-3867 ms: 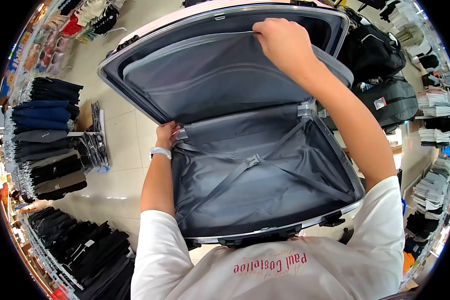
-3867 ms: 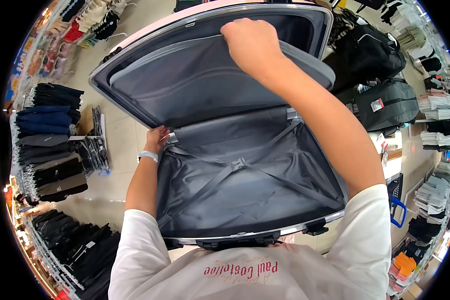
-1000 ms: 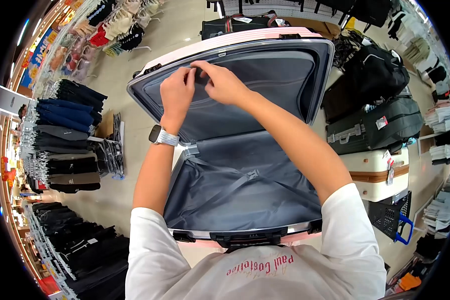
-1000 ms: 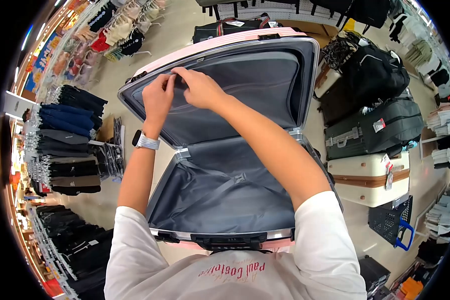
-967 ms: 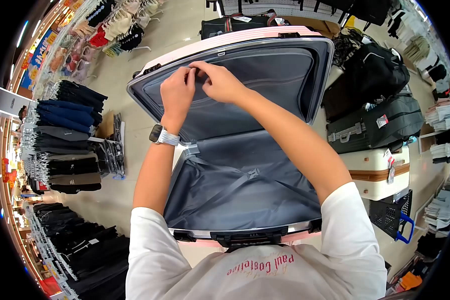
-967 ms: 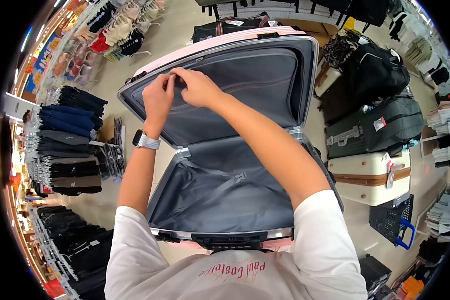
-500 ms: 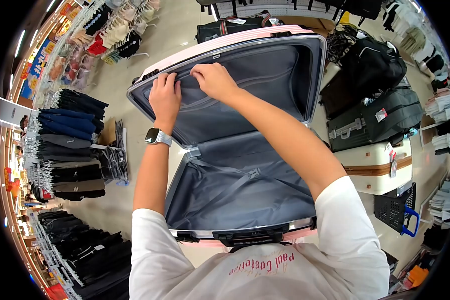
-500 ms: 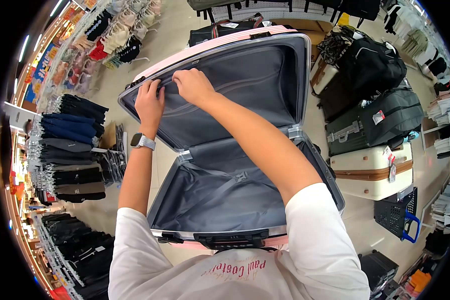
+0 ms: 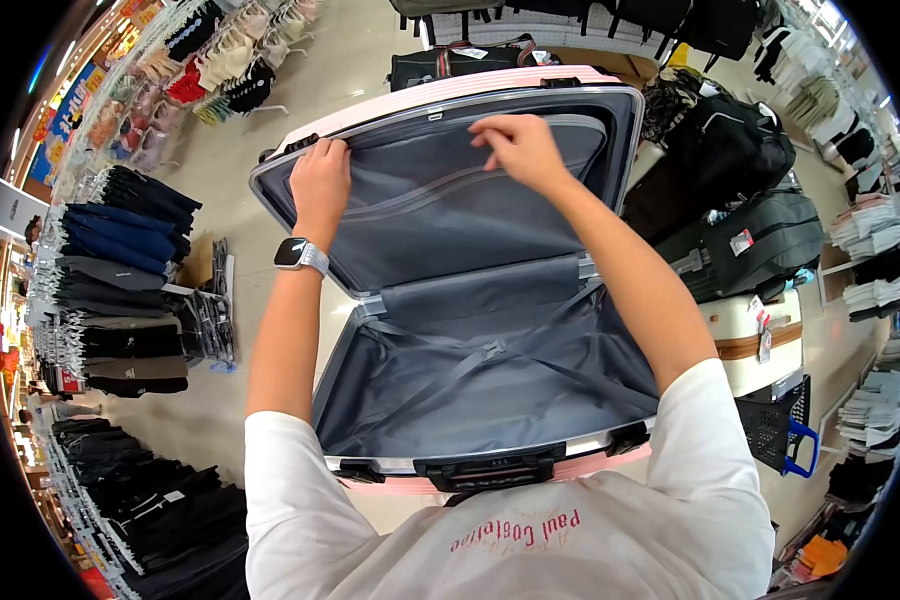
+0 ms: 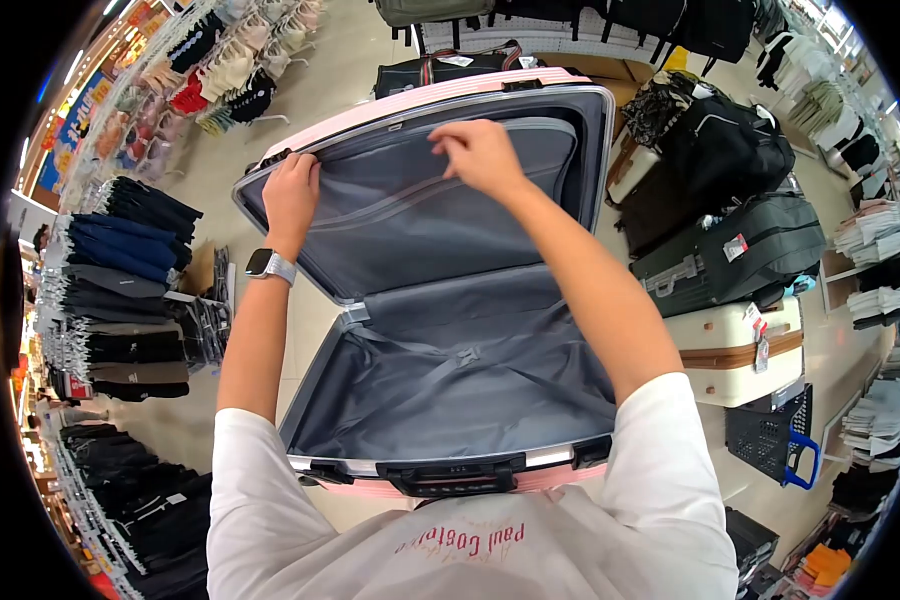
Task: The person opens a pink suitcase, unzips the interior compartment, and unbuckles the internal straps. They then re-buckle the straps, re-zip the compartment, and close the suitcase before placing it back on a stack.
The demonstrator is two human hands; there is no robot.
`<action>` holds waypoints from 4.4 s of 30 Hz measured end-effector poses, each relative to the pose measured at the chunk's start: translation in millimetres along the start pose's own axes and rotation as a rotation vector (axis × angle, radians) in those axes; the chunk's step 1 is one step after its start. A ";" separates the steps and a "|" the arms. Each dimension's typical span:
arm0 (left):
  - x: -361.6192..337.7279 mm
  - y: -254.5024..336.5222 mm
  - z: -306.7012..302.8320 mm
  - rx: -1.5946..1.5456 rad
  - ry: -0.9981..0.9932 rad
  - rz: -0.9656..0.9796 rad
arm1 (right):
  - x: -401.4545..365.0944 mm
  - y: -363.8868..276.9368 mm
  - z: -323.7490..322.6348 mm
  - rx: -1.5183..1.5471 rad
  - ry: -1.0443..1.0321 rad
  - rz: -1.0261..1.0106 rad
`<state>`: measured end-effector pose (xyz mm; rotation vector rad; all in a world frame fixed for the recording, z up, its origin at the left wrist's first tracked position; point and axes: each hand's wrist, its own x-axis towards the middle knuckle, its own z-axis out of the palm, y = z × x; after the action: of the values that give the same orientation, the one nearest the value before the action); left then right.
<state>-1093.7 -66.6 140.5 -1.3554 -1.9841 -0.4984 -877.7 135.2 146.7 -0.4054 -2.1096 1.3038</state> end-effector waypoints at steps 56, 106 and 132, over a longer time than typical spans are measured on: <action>-99.0 -11.6 -135.1 -0.786 -1.129 -0.345 | -182.4 257.2 -67.5 0.348 0.793 1.446; -277.0 119.9 -228.2 -0.478 -0.210 -0.835 | -329.4 -121.2 -109.0 -0.341 -0.621 0.540; -294.4 126.5 -232.7 -0.542 0.011 -0.702 | -319.0 -97.9 -115.4 0.006 -0.883 0.581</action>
<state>-835.8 -362.3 86.2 -0.8784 -2.3914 -1.4410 -554.4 -6.0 161.0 -0.5277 -2.8180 2.1030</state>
